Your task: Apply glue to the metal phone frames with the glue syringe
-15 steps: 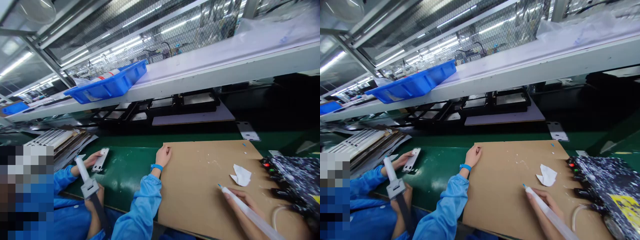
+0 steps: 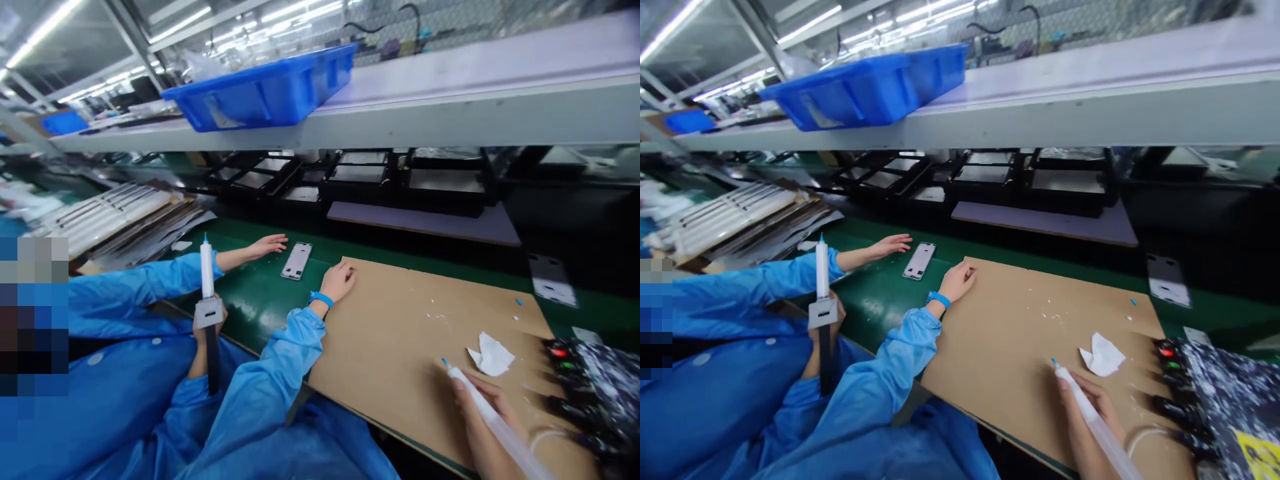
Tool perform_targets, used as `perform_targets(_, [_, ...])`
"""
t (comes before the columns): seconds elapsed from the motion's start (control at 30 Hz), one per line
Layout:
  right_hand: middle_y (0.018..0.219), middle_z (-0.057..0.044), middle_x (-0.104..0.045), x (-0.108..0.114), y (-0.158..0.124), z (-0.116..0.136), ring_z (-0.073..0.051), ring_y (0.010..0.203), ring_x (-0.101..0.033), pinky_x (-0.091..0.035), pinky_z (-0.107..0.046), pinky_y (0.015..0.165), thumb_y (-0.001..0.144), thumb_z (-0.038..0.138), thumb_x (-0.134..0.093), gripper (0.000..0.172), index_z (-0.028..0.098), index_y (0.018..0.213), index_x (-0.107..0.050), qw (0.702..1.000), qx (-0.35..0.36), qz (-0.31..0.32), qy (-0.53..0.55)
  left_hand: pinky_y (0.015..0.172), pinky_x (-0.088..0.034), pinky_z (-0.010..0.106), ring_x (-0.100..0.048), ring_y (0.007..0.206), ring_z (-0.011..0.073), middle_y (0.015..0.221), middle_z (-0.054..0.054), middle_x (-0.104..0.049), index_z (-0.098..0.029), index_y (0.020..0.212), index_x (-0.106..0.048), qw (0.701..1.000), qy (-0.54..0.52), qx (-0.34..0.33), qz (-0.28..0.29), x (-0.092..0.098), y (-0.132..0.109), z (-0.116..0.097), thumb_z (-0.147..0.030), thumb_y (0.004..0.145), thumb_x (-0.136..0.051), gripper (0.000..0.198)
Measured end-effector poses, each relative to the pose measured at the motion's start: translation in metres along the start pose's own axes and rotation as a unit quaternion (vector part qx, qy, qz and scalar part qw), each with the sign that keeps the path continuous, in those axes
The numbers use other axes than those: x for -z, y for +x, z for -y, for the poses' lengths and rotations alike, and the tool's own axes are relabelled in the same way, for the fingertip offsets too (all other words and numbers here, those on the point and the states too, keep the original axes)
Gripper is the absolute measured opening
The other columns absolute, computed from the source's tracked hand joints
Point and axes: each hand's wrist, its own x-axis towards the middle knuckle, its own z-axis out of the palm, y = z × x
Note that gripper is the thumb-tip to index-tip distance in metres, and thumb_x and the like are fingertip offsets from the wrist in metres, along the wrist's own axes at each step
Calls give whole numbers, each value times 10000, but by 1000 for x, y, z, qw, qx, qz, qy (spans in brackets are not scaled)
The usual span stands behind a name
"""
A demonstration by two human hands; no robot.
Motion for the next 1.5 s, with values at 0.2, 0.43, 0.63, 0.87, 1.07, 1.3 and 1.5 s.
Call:
perform_targets(0.2, [1042,-92,-806,-2,3,-6,-442,918,-785,-698,-618,806,798,856,-868,654,337,1193,-806,1000,26,-13,8,1121,-534,468,-687,1305,341,1345,151,-749,-228,1308,-760,992,33,71,-100,29,-18,15,-307,1070,-693,260])
perform_targets(0.43, [1013,-97,-792,-2,5,-12,-330,793,-735,-628,-421,609,834,797,-916,671,251,1211,-807,997,58,-1,54,1182,-472,572,-586,1451,466,1571,267,-650,-186,1621,-535,945,96,273,-150,59,-45,51,-566,876,-927,924])
perform_targets(0.63, [948,-92,-765,-4,5,-11,-260,760,-695,-568,-319,609,814,815,-954,793,160,1233,-805,994,70,-32,77,1081,-507,526,-690,1278,439,1345,218,-757,-172,1504,-563,950,63,280,-123,72,-55,42,-448,832,-929,814])
perform_targets(0.87, [1048,-119,-776,-8,6,-14,-200,706,-653,-533,-293,614,828,796,-961,786,136,1205,-761,989,99,-31,108,1152,-533,394,-691,1336,323,1496,85,-731,-262,1522,-609,996,-50,49,46,51,-117,1,-258,720,-953,873])
perform_targets(1.07, [965,-84,-761,-9,3,-13,-177,658,-631,-511,-270,578,859,748,-938,694,149,1143,-732,987,115,-29,107,1213,-493,502,-586,1451,374,1570,167,-646,-207,1595,-590,998,-20,54,36,39,-124,-10,-424,978,-802,688])
perform_targets(1.3, [812,-26,-708,1,16,-11,-192,640,-631,-516,-288,606,879,731,-922,663,163,1153,-717,986,127,-31,106,1129,-459,481,-606,1284,349,1294,104,-692,-292,1400,-774,997,7,-15,69,11,-98,-41,-723,912,-875,658])
perform_targets(1.5, [884,-66,-716,24,32,-2,-224,747,-663,-540,-327,692,859,740,-860,614,170,1024,-702,982,166,-85,9,1137,-473,481,-604,1295,348,1322,94,-668,-322,1495,-748,974,-56,-137,172,-13,-67,-54,-706,995,-774,631])
